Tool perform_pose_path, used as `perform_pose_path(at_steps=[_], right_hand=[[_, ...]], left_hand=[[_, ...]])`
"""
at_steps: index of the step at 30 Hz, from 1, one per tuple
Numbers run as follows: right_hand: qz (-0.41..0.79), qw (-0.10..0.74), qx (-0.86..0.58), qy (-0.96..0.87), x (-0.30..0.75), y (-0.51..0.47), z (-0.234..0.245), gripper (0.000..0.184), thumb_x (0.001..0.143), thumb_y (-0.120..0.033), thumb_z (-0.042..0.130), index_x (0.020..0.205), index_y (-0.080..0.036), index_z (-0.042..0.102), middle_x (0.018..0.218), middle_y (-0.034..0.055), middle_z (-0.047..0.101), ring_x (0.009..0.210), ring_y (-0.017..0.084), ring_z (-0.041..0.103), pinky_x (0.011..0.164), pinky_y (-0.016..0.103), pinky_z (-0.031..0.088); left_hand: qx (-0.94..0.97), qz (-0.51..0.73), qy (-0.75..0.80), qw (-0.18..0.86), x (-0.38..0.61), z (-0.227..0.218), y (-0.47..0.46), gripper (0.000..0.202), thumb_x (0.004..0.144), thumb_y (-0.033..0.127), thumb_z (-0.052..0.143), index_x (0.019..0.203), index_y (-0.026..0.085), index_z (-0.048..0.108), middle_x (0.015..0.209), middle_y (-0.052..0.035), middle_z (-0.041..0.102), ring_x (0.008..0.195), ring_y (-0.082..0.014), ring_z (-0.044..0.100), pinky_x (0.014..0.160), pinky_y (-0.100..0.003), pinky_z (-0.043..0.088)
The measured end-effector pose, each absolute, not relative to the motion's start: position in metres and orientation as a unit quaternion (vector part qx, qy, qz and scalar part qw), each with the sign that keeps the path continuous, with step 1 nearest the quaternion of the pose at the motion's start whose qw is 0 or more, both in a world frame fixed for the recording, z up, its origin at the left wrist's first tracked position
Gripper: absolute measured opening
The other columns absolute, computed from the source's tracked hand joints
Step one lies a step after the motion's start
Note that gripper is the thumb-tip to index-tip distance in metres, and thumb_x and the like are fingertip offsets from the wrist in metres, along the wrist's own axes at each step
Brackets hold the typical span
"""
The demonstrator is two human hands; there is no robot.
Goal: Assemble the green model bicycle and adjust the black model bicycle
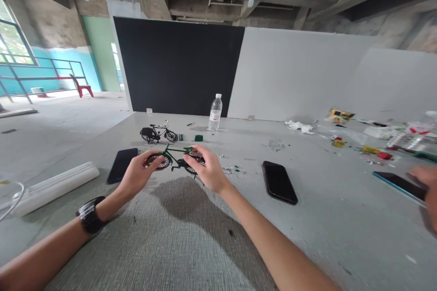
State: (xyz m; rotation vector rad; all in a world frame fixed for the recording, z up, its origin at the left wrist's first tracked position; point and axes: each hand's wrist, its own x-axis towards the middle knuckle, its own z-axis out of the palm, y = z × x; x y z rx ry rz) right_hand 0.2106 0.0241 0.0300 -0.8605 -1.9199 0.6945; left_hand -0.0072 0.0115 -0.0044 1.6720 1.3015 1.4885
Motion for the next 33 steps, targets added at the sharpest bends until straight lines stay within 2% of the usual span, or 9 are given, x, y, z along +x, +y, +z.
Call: perform_pose_path(at_steps=[4, 10, 13, 17, 21, 23, 24, 28, 33], right_hand=[[0.276, 0.420, -0.345, -0.793, 0.212, 0.023, 0.034, 0.018, 0.095, -0.039, 0.058, 0.098, -0.022, 0.065, 0.096, 0.0028, 0.068, 0.090, 0.020, 0.062, 0.079, 0.030, 0.046], [0.285, 0.399, -0.344, -0.801, 0.210, 0.020, 0.031, 0.019, 0.097, -0.040, 0.055, 0.100, -0.023, 0.063, 0.099, 0.0033, 0.068, 0.091, 0.020, 0.063, 0.079, 0.031, 0.047], [0.279, 0.388, -0.348, -0.806, 0.208, 0.019, 0.027, 0.022, 0.097, -0.042, 0.054, 0.101, -0.023, 0.063, 0.097, 0.0034, 0.068, 0.089, 0.020, 0.062, 0.075, 0.031, 0.047], [0.296, 0.378, -0.361, -0.799, 0.209, 0.021, 0.028, 0.036, 0.098, -0.052, 0.048, 0.117, -0.024, 0.060, 0.104, 0.0062, 0.067, 0.092, 0.022, 0.062, 0.075, 0.033, 0.048], [0.281, 0.453, -0.351, -0.770, 0.228, 0.041, 0.034, 0.049, 0.103, -0.055, 0.027, 0.113, -0.021, 0.062, 0.099, 0.0084, 0.067, 0.095, 0.022, 0.063, 0.083, 0.036, 0.049], [0.205, 0.487, -0.394, -0.752, 0.245, 0.055, 0.035, 0.041, 0.100, -0.053, 0.039, 0.107, -0.021, 0.063, 0.096, 0.0077, 0.067, 0.089, 0.021, 0.063, 0.079, 0.035, 0.049], [0.151, 0.473, -0.424, -0.758, 0.255, 0.063, 0.035, 0.035, 0.099, -0.051, 0.044, 0.104, -0.021, 0.063, 0.095, 0.0072, 0.068, 0.086, 0.021, 0.063, 0.077, 0.034, 0.049], [0.029, 0.300, -0.489, -0.818, 0.289, 0.084, 0.027, 0.021, 0.095, -0.037, 0.052, 0.093, -0.022, 0.067, 0.092, 0.0058, 0.069, 0.081, 0.021, 0.063, 0.073, 0.033, 0.046], [0.008, 0.260, -0.529, -0.808, 0.310, 0.099, 0.011, 0.019, 0.093, -0.029, 0.053, 0.094, -0.022, 0.071, 0.093, 0.0077, 0.071, 0.081, 0.023, 0.064, 0.073, 0.035, 0.045]], left_hand=[[0.574, 0.580, 0.426, 0.391, -0.007, -0.012, 0.015, 0.028, 0.084, 0.039, 0.065, 0.098, 0.015, 0.068, 0.084, -0.0042, 0.071, 0.079, -0.0194, 0.069, 0.075, -0.037, 0.061], [0.583, 0.563, 0.427, 0.401, -0.008, -0.009, 0.012, 0.043, 0.080, 0.033, 0.071, 0.119, 0.015, 0.067, 0.091, -0.0047, 0.075, 0.077, -0.0164, 0.070, 0.073, -0.031, 0.060], [0.574, 0.565, 0.438, 0.399, -0.008, -0.008, 0.012, 0.040, 0.078, 0.035, 0.072, 0.112, 0.014, 0.070, 0.088, -0.0053, 0.075, 0.074, -0.0172, 0.070, 0.066, -0.029, 0.059], [0.545, 0.580, 0.443, 0.412, -0.008, -0.010, 0.014, 0.036, 0.075, 0.035, 0.075, 0.104, 0.013, 0.071, 0.084, -0.0049, 0.074, 0.073, -0.0180, 0.070, 0.063, -0.029, 0.058], [0.529, 0.584, 0.430, 0.441, -0.011, -0.011, 0.016, 0.040, 0.076, 0.038, 0.075, 0.107, 0.014, 0.068, 0.088, -0.0054, 0.074, 0.076, -0.0179, 0.070, 0.066, -0.030, 0.059], [0.537, 0.578, 0.430, 0.439, -0.013, -0.012, 0.017, 0.040, 0.077, 0.039, 0.074, 0.107, 0.014, 0.068, 0.089, -0.0059, 0.074, 0.077, -0.0183, 0.070, 0.066, -0.030, 0.059], [0.548, 0.571, 0.431, 0.434, -0.014, -0.012, 0.018, 0.039, 0.078, 0.039, 0.074, 0.107, 0.014, 0.068, 0.090, -0.0064, 0.074, 0.078, -0.0184, 0.070, 0.066, -0.030, 0.059], [0.582, 0.545, 0.435, 0.418, -0.018, -0.014, 0.021, 0.035, 0.081, 0.039, 0.070, 0.107, 0.014, 0.069, 0.094, -0.0073, 0.075, 0.077, -0.0171, 0.069, 0.066, -0.028, 0.057], [0.581, 0.549, 0.440, 0.410, -0.019, -0.014, 0.020, 0.035, 0.081, 0.038, 0.070, 0.106, 0.014, 0.069, 0.086, -0.0065, 0.075, 0.071, -0.0168, 0.069, 0.064, -0.029, 0.058]])
